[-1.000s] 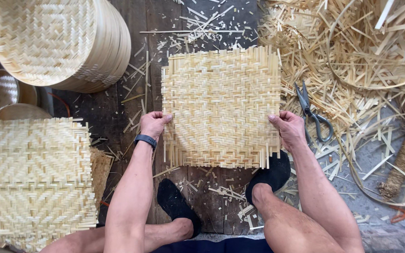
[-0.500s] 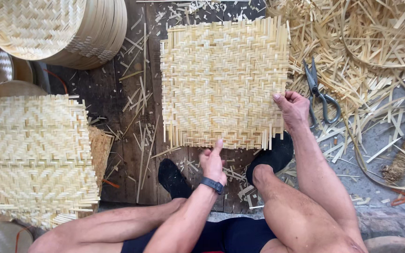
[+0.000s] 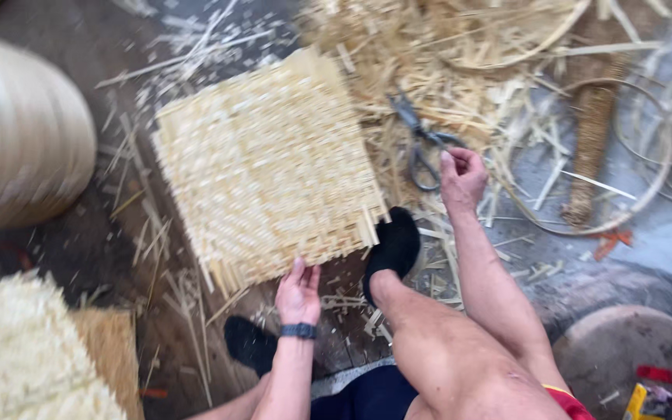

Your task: The person trims the excess bamboo from a circular frame using scissors, applies glue to a bamboo strip, and fits a woven bamboo mat into a circular frame to form a lid.

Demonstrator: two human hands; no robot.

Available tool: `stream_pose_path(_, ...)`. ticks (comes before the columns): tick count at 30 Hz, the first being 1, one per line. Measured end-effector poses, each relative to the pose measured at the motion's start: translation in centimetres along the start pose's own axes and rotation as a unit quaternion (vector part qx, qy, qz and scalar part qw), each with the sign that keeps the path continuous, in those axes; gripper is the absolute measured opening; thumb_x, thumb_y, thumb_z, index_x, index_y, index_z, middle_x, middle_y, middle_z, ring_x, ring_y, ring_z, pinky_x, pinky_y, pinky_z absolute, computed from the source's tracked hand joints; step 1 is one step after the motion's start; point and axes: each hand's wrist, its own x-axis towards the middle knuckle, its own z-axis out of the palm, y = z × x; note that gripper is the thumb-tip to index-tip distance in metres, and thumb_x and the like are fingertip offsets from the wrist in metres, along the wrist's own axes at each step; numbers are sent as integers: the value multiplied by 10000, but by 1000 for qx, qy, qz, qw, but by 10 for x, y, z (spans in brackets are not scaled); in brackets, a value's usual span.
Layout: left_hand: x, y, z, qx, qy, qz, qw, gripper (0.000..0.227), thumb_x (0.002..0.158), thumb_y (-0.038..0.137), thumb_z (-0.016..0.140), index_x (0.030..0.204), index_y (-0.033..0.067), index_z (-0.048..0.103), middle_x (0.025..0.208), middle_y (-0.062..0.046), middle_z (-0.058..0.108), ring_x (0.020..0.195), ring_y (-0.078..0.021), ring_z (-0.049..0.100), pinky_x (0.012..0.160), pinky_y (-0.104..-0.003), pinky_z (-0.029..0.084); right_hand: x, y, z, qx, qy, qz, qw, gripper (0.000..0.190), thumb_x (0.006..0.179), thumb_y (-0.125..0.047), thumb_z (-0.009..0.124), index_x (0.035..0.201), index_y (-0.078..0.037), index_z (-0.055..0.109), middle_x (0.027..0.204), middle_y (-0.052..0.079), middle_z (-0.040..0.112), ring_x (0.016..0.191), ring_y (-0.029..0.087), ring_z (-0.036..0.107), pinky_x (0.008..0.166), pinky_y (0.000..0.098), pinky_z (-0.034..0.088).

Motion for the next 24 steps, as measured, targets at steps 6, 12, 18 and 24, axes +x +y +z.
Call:
stream_pose_path(6,7,5,-9,38,17,1,999,123,905,81,742,981,57,648,943,-51,720,902,-178,702,909,-390,615,27,91,-138,-496,86,-132,854,422,716,-334,883,1004,-63,736,1025,215,699,1018,419,619,931,550,475)
stream_pose_path(12,17,10,-15,38,-19,-13,999,142,927,117,747,1022,41,675,966,-61,714,934,-195,678,924,-389,591,11,123,-196,-501,-74,3,862,138,897,-165,705,1018,-121,752,1084,132,703,1098,356,638,962,489,485)
stream_pose_path(18,-28,21,19,145,75,-21,986,390,846,293,754,1169,110,632,1113,-98,682,1014,-218,657,876,-385,572,-5,70,-226,-427,-13,-206,880,140,917,-53,665,1029,-83,743,965,160,645,971,373,626,815,484,523)
stream_pose_path(24,-77,-19,35,255,164,-4,953,260,940,327,733,1074,146,602,849,17,429,749,-125,447,638,-306,403,4,-36,-280,-512,49,-282,810,163,953,-13,622,1007,-112,739,966,105,659,921,302,646,803,444,540)
